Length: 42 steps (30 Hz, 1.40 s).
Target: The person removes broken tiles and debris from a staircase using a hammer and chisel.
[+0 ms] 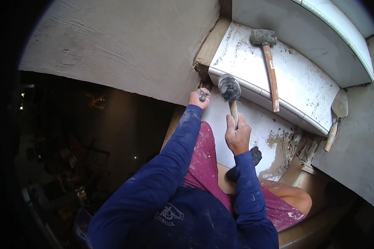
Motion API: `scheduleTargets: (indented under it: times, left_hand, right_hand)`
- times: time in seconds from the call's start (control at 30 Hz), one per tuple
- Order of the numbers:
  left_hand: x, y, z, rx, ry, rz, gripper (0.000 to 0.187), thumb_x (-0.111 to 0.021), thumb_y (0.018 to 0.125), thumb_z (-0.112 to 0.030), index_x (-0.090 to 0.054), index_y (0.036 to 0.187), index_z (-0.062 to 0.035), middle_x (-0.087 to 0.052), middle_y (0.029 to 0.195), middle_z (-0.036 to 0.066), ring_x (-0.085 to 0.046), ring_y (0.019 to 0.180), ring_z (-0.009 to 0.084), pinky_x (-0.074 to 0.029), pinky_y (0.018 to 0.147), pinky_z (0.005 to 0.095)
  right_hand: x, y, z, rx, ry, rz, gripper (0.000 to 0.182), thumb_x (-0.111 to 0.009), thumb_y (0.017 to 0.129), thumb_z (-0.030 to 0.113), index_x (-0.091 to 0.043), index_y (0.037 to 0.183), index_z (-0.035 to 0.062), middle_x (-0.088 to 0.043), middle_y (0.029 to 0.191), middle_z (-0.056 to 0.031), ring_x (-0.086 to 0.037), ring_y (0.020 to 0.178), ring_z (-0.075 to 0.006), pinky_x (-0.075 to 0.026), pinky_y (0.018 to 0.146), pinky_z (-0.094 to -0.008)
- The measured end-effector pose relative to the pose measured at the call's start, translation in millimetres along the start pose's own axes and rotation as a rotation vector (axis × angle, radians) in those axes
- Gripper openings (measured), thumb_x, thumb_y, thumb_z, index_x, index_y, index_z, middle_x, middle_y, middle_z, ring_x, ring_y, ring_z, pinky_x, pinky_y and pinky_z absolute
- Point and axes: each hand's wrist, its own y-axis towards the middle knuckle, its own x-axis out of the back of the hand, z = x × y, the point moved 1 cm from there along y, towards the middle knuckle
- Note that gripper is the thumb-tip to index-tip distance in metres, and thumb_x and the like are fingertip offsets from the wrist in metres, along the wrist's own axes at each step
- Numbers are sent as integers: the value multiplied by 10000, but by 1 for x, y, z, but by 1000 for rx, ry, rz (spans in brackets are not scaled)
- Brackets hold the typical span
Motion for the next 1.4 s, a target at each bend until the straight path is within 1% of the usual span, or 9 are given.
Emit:
scheduleTargets:
  times: [0.3, 0.5, 0.8, 0.9, 0.93, 1.07, 1.17, 1.2, 1.4]
  left_hand:
    - [19, 39, -13, 123, -280, 35, 171, -401, 863, -108, -525, 750, -77, -580, 680, 114, -587, 616, 225, -525, 584, 371]
    - [18, -28, 30, -81, 342, -10, 226, -387, 969, -199, -491, 796, -98, -516, 706, 42, -545, 640, 175, -484, 541, 304]
    - [-18, 1, 16, -26, -252, -48, 219, -332, 992, -239, -410, 842, -100, -472, 643, 35, -491, 555, 175, -477, 527, 320]
    - [-28, -11, 8, 12, -239, -39, 208, -333, 984, -212, -405, 824, -100, -458, 630, 33, -479, 533, 170, -474, 512, 317]
    - [-14, 2, 0, 45, -207, 22, 182, -349, 971, -186, -407, 821, -101, -458, 630, 34, -479, 529, 168, -475, 508, 315]
    - [-13, 27, -8, 30, -249, 50, 133, -364, 936, -137, -419, 822, -96, -468, 642, 38, -502, 543, 167, -479, 512, 300]
    - [-17, 16, -1, 22, -270, -64, 98, -385, 909, -107, -439, 830, -83, -494, 678, 44, -522, 568, 163, -489, 531, 300]
    - [-15, 21, 0, 60, -263, -92, 93, -391, 898, -94, -450, 827, -83, -504, 688, 43, -524, 571, 161, -491, 537, 298]
    - [50, -2, 34, 1, 15, -13, 99, -444, 862, -98, -494, 777, -95, -553, 714, 68, -563, 603, 190, -508, 556, 352]
  right_hand:
    - [-55, -4, -50, -40, -134, 126, 276, -551, 940, 267, -557, 909, -7, -591, 704, -284, -609, 678, -465, -444, 572, -495]
    - [-20, -3, -14, -6, -42, 69, 322, -533, 961, 300, -547, 841, 1, -531, 606, -201, -549, 544, -367, -410, 535, -434]
    - [-26, -7, -6, 149, 204, -22, 260, -507, 973, 234, -564, 873, 0, -494, 609, -129, -490, 524, -218, -403, 524, -372]
    - [-56, -13, -23, 227, -2, -24, 220, -525, 950, 201, -572, 899, -7, -556, 639, -225, -595, 601, -383, -436, 556, -421]
    - [-57, -8, -35, -62, -121, 264, 213, -536, 938, 196, -563, 911, -14, -568, 675, -259, -603, 675, -443, -446, 578, -449]
    - [-48, -13, -17, 2, 1, 57, 244, -530, 942, 222, -551, 904, -18, -564, 667, -268, -602, 652, -448, -442, 573, -470]
    - [-62, -9, -15, 219, -1, 10, 255, -538, 941, 231, -555, 884, -17, -558, 633, -260, -603, 622, -436, -441, 561, -471]
    - [-63, 1, -25, 7, -206, 255, 252, -552, 935, 220, -568, 894, -29, -557, 632, -250, -599, 596, -419, -446, 559, -467]
    - [-28, -9, -4, -9, -9, 88, 319, -545, 959, 274, -559, 858, -28, -543, 619, -194, -563, 559, -281, -421, 551, -406]
